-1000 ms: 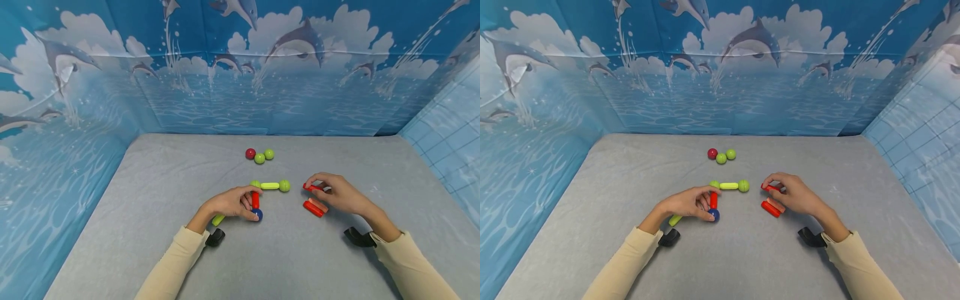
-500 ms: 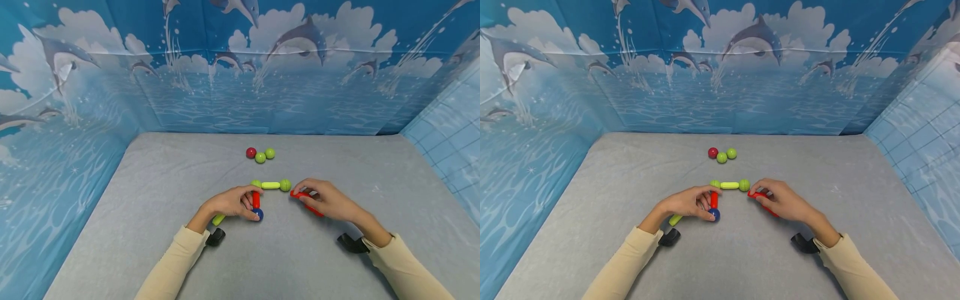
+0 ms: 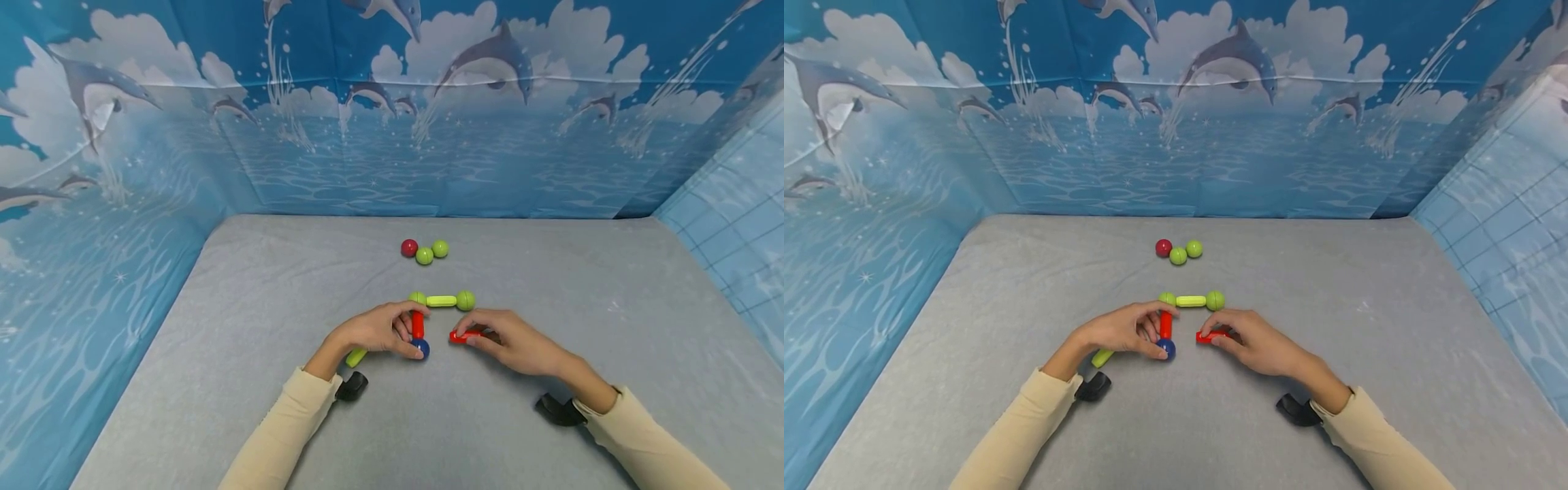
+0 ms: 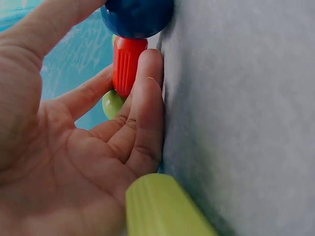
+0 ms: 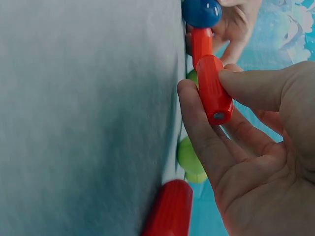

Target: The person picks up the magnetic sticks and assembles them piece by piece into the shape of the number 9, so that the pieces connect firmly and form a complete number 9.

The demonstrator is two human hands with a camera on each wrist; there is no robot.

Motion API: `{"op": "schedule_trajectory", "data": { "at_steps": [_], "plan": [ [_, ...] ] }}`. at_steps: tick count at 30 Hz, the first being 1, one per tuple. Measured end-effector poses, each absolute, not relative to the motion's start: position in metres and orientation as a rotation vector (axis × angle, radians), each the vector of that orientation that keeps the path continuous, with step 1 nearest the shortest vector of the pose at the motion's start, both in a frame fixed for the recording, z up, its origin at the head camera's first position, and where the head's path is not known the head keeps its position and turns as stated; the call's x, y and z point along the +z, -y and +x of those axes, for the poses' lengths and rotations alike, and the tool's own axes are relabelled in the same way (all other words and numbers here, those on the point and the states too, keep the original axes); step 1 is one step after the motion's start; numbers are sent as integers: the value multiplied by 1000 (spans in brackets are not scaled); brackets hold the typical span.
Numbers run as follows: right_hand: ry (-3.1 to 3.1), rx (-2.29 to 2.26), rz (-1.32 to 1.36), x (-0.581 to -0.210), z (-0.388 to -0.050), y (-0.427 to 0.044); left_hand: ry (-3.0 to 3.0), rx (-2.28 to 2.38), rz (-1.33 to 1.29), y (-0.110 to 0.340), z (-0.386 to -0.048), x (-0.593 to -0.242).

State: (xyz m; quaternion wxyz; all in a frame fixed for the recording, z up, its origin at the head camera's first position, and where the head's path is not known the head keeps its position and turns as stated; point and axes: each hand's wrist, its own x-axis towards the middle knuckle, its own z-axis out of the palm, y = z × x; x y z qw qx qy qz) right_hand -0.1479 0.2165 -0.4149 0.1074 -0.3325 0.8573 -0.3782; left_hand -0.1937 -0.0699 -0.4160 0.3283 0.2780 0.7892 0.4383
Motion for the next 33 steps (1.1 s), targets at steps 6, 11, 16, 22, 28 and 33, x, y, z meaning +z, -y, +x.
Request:
{"op": "schedule_trajectory", "data": {
  "at_steps": [6, 11, 16, 22, 28, 33],
  "plan": [
    [-2485, -1161, -981, -419, -144, -209, -2065, 1148, 736, 70, -194, -416],
    [-2446, -1199, -971, -422, -141, -205, -2064, 1151, 735, 70, -193, -416],
    [-2416, -1205, -916, -420, -137, -200, -2070, 1151, 742, 70, -192, -416],
    [-2413, -1217, -896, -417, -133, -196, -2081, 1144, 750, 70, -193, -418],
    [-2434, -1220, -879, -419, -134, -195, -2073, 1150, 750, 70, -194, -418],
    [-2423, -1232, -877, -420, -135, -194, -2068, 1157, 741, 70, -193, -417]
  ]
}}
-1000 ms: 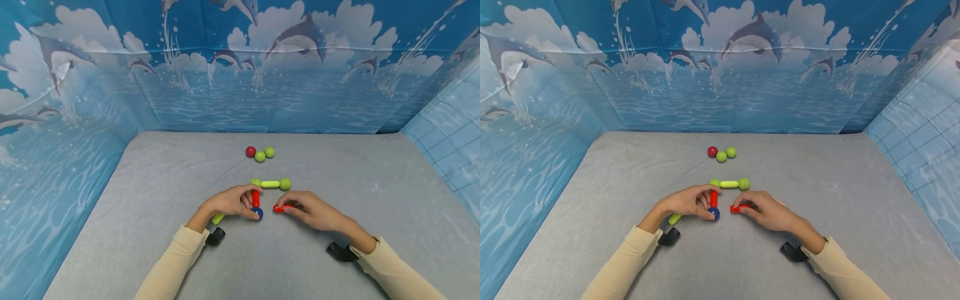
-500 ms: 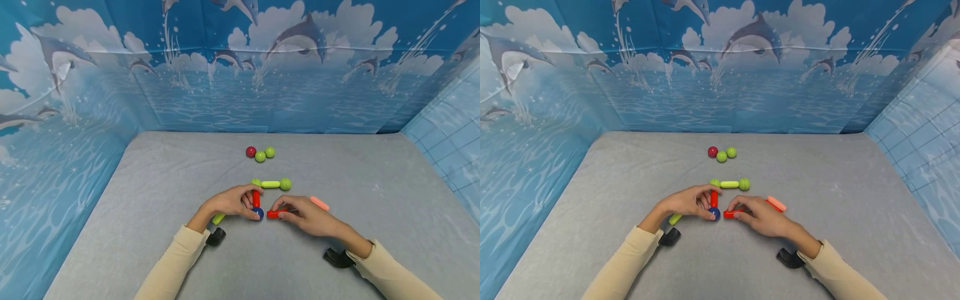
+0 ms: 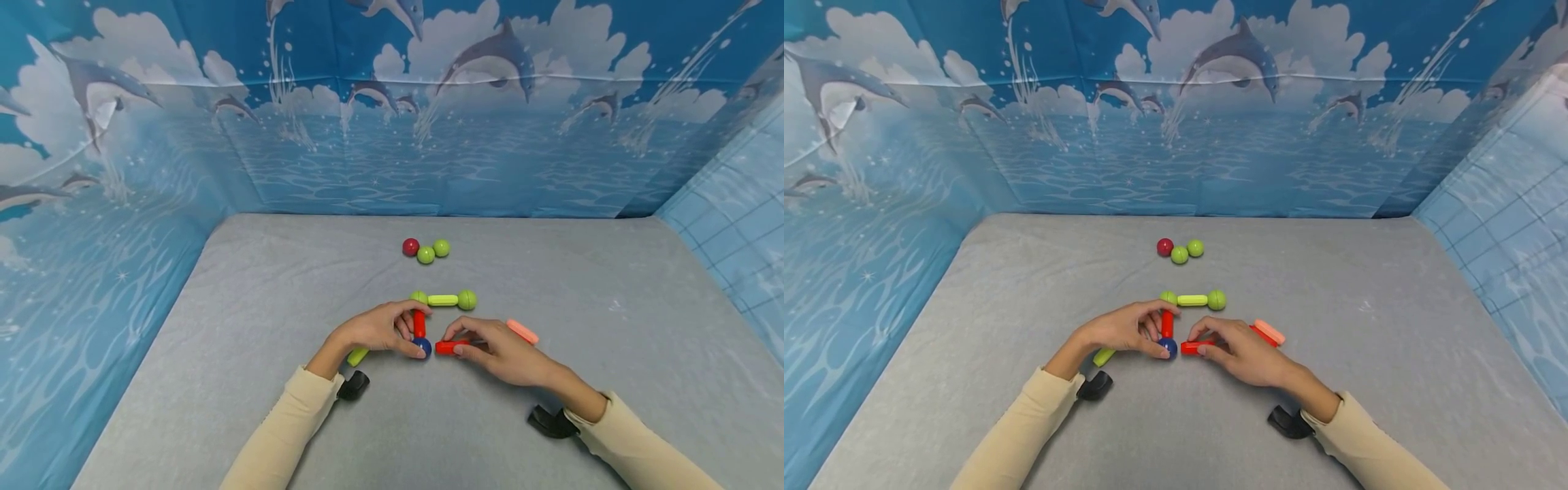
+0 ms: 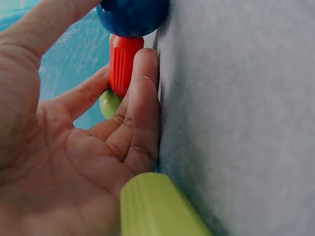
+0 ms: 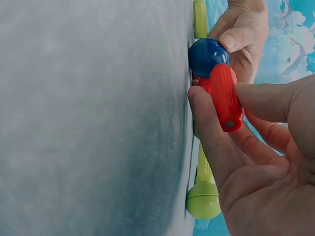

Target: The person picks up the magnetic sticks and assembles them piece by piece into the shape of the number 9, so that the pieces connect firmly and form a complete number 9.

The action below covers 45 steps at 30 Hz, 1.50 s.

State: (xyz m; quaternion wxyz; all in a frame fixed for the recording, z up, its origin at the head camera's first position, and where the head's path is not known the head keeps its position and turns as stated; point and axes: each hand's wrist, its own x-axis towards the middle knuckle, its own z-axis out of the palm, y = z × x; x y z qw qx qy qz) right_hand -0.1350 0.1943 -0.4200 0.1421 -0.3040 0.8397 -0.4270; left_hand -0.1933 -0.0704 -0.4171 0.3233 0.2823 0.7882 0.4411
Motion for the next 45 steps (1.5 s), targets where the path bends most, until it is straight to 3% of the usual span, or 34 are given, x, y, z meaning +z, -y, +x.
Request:
{"op": "schedule_trajectory", "data": {
  "at_steps": [16, 31, 45],
  "plan": [
    [-2388, -1247, -865, -423, -134, -192, -2079, 1149, 749, 71, -190, -417],
    [-2378, -1220, -896, -425, -139, -194, -2084, 932, 915, 67, -182, -409],
    [-2556, -1057, -901, -395, -183, -215, -2064, 935, 891, 65, -185, -414]
  ]
}}
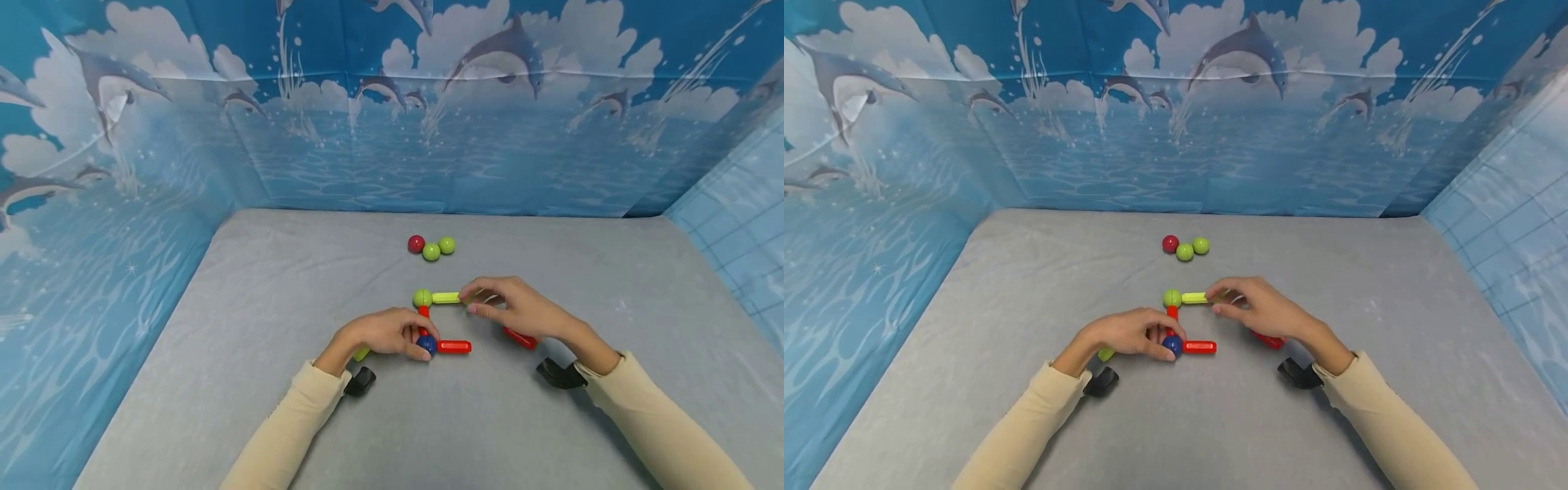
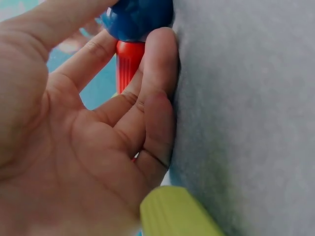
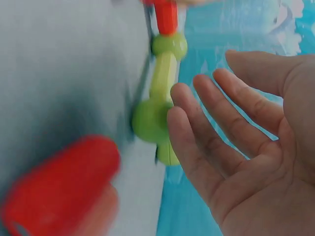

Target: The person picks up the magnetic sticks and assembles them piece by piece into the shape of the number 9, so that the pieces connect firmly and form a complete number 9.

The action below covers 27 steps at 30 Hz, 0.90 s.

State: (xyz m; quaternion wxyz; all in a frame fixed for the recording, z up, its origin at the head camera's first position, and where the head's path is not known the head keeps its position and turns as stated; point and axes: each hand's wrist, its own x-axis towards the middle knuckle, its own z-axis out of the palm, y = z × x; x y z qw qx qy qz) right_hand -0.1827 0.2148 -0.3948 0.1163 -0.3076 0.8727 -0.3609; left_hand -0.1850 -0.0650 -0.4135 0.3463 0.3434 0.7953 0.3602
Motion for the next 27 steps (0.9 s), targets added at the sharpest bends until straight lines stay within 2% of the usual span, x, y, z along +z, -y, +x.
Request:
{"op": "schedule_trajectory", "data": {
  "at_steps": [15, 27],
  "plan": [
    [-2691, -1051, -785, -386, -261, -209, -2037, 961, 854, 67, -188, -412],
    [-2515, -1183, -502, -407, -293, -201, -2018, 968, 862, 66, -188, -412]
  ]
}}
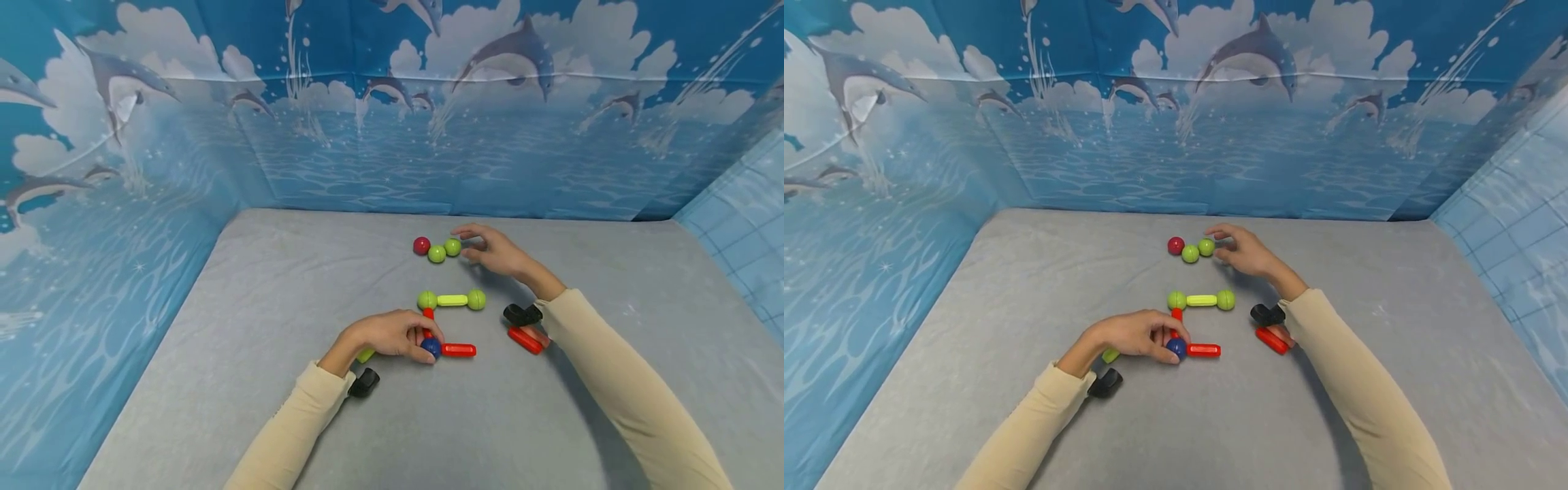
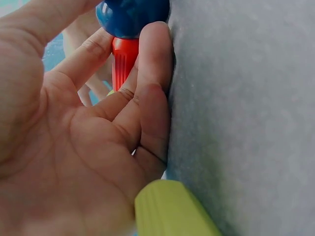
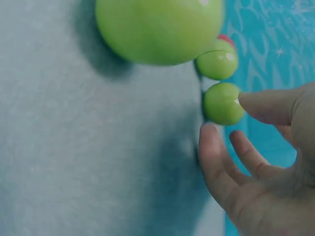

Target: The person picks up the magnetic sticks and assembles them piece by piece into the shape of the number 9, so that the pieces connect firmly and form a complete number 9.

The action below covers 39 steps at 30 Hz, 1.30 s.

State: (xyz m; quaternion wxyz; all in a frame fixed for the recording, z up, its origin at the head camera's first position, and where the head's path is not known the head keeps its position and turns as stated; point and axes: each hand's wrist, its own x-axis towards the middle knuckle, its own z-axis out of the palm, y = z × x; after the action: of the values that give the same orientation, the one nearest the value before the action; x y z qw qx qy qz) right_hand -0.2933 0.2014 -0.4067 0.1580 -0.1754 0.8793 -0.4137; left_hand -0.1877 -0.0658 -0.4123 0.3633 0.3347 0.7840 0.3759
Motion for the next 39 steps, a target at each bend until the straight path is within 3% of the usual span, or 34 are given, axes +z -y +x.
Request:
{"op": "schedule_trajectory", "data": {
  "at_steps": [39],
  "plan": [
    [-2360, -1246, -399, -420, -307, -206, -2011, 976, 842, 65, -188, -414]
  ]
}}
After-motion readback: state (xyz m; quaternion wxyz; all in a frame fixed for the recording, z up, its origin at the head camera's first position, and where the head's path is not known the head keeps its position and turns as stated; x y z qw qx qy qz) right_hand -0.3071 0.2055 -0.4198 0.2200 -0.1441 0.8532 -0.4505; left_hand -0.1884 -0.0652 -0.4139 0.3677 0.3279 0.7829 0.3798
